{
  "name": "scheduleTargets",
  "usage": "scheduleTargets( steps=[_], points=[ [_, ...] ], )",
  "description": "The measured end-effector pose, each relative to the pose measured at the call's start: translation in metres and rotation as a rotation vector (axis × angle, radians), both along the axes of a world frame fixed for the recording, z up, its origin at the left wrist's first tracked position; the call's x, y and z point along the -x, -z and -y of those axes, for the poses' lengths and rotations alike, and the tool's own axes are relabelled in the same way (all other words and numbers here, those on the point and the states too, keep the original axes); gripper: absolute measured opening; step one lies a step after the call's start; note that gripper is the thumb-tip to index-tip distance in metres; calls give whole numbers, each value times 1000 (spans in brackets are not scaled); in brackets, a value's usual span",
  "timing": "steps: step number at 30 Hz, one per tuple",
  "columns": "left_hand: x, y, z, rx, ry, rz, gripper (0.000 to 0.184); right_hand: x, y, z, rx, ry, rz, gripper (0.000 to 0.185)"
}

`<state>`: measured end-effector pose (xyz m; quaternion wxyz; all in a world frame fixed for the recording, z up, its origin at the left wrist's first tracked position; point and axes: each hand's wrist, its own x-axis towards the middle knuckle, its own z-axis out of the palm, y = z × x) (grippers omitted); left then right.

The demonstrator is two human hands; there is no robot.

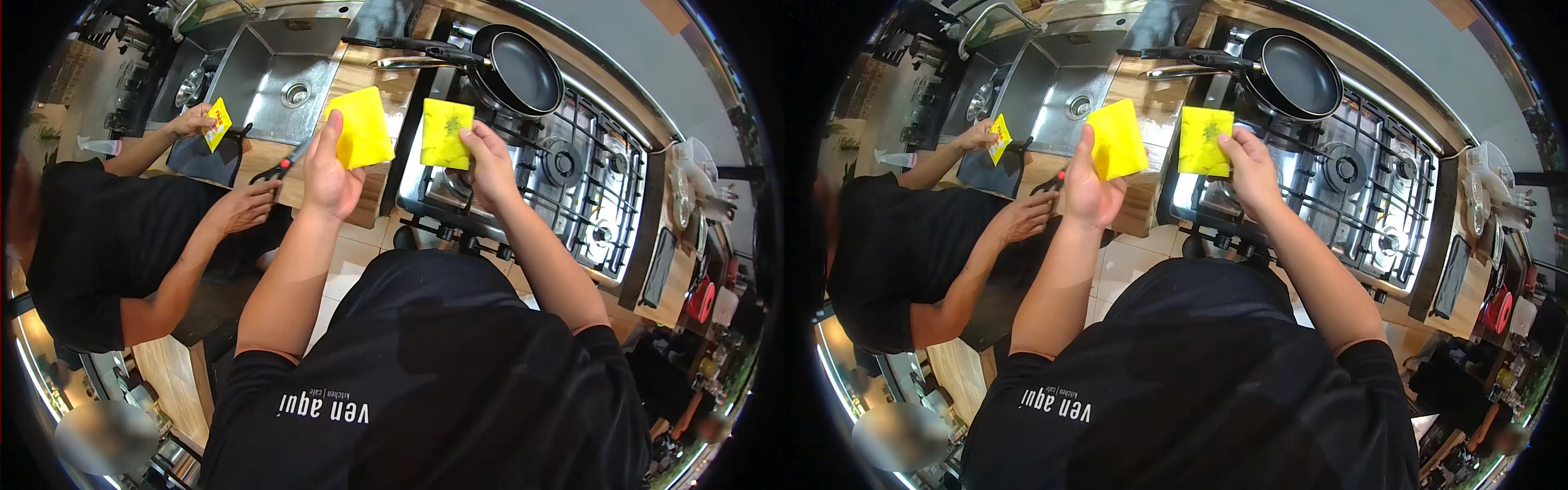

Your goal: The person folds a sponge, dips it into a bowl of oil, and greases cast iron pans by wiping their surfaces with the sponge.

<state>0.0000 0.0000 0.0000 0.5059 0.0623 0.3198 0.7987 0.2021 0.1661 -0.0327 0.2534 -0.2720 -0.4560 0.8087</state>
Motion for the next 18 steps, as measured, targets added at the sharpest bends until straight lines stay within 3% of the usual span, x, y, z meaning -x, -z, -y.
scheduleTargets(
  steps=[2, 3, 6, 8, 9, 11, 13, 15, 17, 18],
  points=[
    [-4, -11, 14, 113, -68, -264, 38, 10, 23, 4, 71, -46, 116, 28],
    [6, -10, 9, 81, -78, -282, 38, 28, 33, -9, 22, -82, 250, 27],
    [11, -7, 29, 195, -145, -406, 33, 73, 46, 13, -75, -268, 326, 34],
    [16, -3, 36, 185, -249, -510, 34, 99, 53, 18, -277, -428, 390, 46],
    [17, -7, 39, 187, -248, -514, 34, 103, 42, 23, -456, -431, 548, 52],
    [14, -18, 45, 286, -297, -652, 35, 93, 47, 23, -933, -241, 564, 55],
    [3, -23, 42, 290, -236, -648, 34, 59, 20, 18, -894, -217, 538, 43],
    [-15, -33, 33, 167, -140, -348, 35, 21, -8, 17, -657, -281, 470, 39],
    [-33, -18, 17, 223, -41, -418, 44, -19, -8, 15, -189, -381, 275, 44],
    [-43, -14, 4, 129, 7, -813, 45, -42, -17, 14, -46, -364, 206, 49]
  ],
)
